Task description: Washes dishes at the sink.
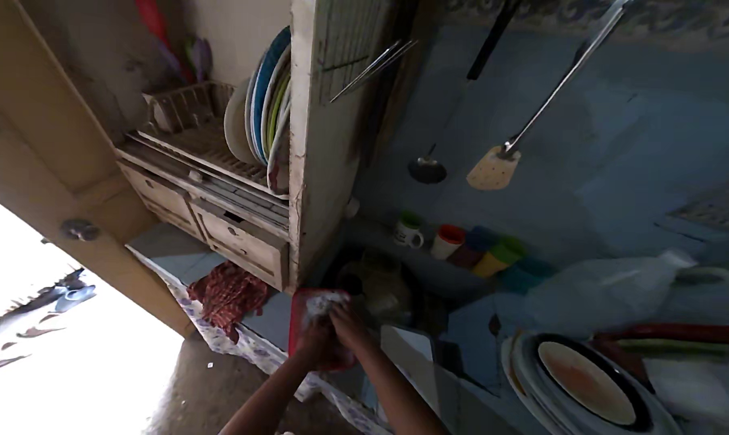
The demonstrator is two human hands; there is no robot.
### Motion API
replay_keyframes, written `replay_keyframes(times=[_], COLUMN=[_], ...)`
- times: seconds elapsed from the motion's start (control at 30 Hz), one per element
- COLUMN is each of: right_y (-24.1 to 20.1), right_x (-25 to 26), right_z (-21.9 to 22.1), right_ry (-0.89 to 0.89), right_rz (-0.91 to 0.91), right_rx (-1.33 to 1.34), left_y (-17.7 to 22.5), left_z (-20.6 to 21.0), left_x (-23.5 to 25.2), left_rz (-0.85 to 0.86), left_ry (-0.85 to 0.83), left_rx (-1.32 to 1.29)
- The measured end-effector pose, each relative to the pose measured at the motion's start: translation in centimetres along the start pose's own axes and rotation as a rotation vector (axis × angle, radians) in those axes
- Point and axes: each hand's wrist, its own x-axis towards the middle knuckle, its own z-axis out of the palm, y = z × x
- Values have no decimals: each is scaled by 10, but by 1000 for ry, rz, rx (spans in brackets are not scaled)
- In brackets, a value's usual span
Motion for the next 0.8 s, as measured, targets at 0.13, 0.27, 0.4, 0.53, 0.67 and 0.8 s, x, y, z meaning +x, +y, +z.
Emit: replay_keyframes(times=[0.13, 0.27, 0.4, 0.53, 0.67, 0.8], right_y=[-1, -7, -23, -33, -38, -29], right_x=[2, -10, -13, -14, -8, 0], right_z=[13, 18, -18, -46, -8, 7], right_ry=[57, 100, -97, 194, 510, 474], right_rz=[-23, 107, 81, -48, 138, 268], right_rx=[-76, 179, 145, 518, 1179, 1033], left_y=[-10, 1, 3, -3, 9, 15], left_z=[-15, -31, -26, -17, -19, -11], left_x=[-9, -28, -35, -23, -9, -11], left_rz=[-108, -114, -116, -96, -68, -79], left_ry=[22, 174, 514, 731, 734, 708], left_rx=[-110, -129, -363, -725, -1214, -937])
